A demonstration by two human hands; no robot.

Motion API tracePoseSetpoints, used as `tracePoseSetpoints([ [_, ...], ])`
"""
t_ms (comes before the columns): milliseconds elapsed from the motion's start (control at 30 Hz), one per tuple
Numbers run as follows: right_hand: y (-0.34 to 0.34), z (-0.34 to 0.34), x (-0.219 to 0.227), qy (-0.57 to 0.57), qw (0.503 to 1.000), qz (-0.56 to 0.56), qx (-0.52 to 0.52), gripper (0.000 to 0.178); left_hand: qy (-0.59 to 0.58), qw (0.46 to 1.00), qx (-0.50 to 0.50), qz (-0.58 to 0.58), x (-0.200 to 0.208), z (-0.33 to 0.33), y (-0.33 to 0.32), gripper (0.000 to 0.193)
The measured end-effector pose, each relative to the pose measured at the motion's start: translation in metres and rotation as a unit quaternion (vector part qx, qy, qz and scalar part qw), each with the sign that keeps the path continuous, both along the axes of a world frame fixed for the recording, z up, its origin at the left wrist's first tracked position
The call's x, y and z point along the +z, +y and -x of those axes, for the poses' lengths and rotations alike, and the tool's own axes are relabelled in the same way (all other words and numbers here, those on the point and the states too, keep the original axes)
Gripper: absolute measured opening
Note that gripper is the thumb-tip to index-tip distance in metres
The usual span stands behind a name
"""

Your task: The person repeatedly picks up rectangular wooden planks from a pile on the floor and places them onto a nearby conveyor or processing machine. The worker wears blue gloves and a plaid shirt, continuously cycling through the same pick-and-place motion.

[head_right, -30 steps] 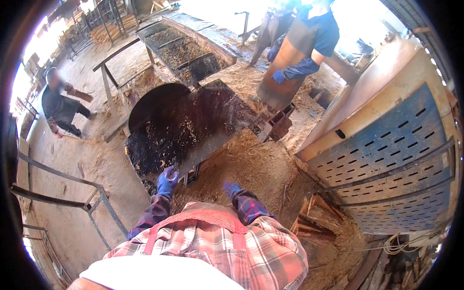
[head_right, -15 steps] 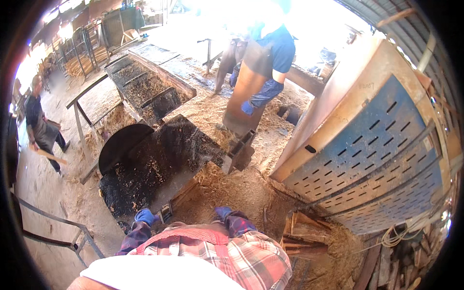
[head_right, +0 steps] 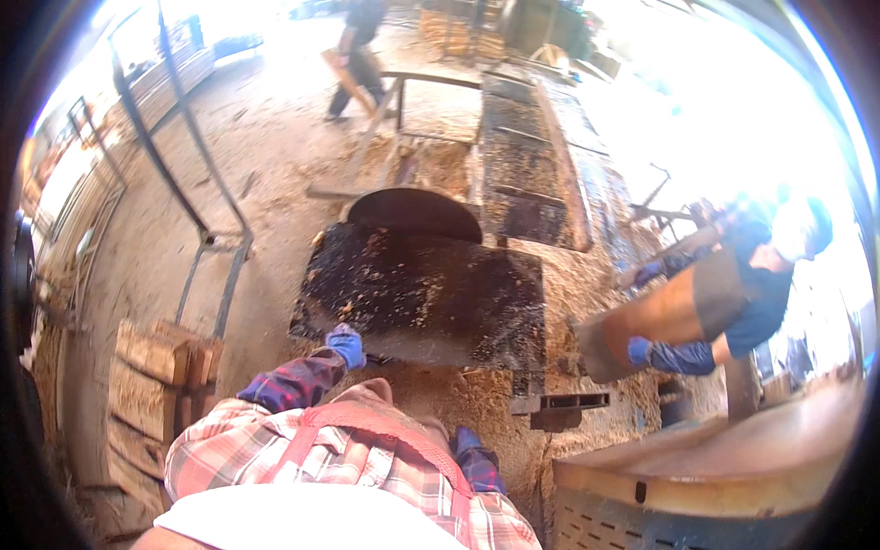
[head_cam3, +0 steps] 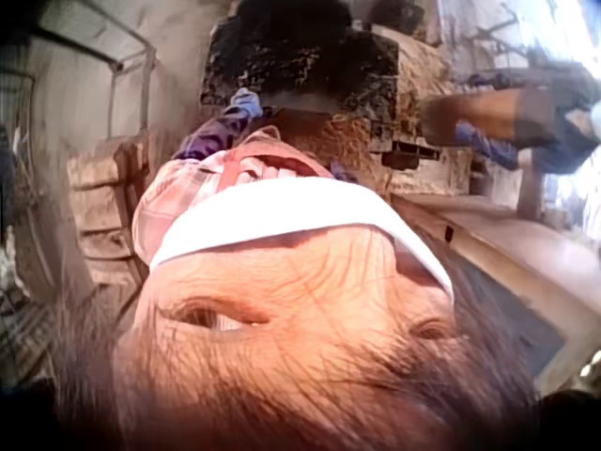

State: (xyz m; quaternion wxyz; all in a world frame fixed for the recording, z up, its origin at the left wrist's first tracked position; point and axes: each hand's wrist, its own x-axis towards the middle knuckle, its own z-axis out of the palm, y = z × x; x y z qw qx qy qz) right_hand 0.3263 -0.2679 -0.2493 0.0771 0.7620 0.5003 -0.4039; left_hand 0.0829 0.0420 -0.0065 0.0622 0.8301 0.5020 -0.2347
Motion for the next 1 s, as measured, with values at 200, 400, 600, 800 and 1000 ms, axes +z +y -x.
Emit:
tracePoseSetpoints([
  [200, 0.019, -0.05, 0.043, 0.362, 0.721, -0.115, -0.58, 0.032, -0.173, 0.985, -0.006, -0.004, -0.02, -0.048, -0.017, 0.051],
  [400, 0.026, -0.042, 0.059, 0.373, 0.754, -0.065, -0.537, 0.038, -0.204, 0.979, 0.011, 0.022, -0.023, -0.067, -0.03, 0.052],
  [600, -0.001, -0.045, 0.027, 0.385, 0.757, -0.074, -0.523, 0.04, -0.211, 0.977, -0.039, -0.012, -0.026, -0.075, -0.026, 0.05],
  [800, -0.014, -0.021, 0.084, 0.342, 0.679, -0.108, -0.641, 0.036, -0.211, 0.974, -0.077, 0.013, 0.006, -0.078, -0.015, 0.029],
  [1000, -0.053, 0.008, 0.036, 0.349, 0.681, -0.162, -0.623, 0.033, -0.119, 0.97, -0.207, 0.04, 0.015, -0.087, 0.011, 0.025],
])
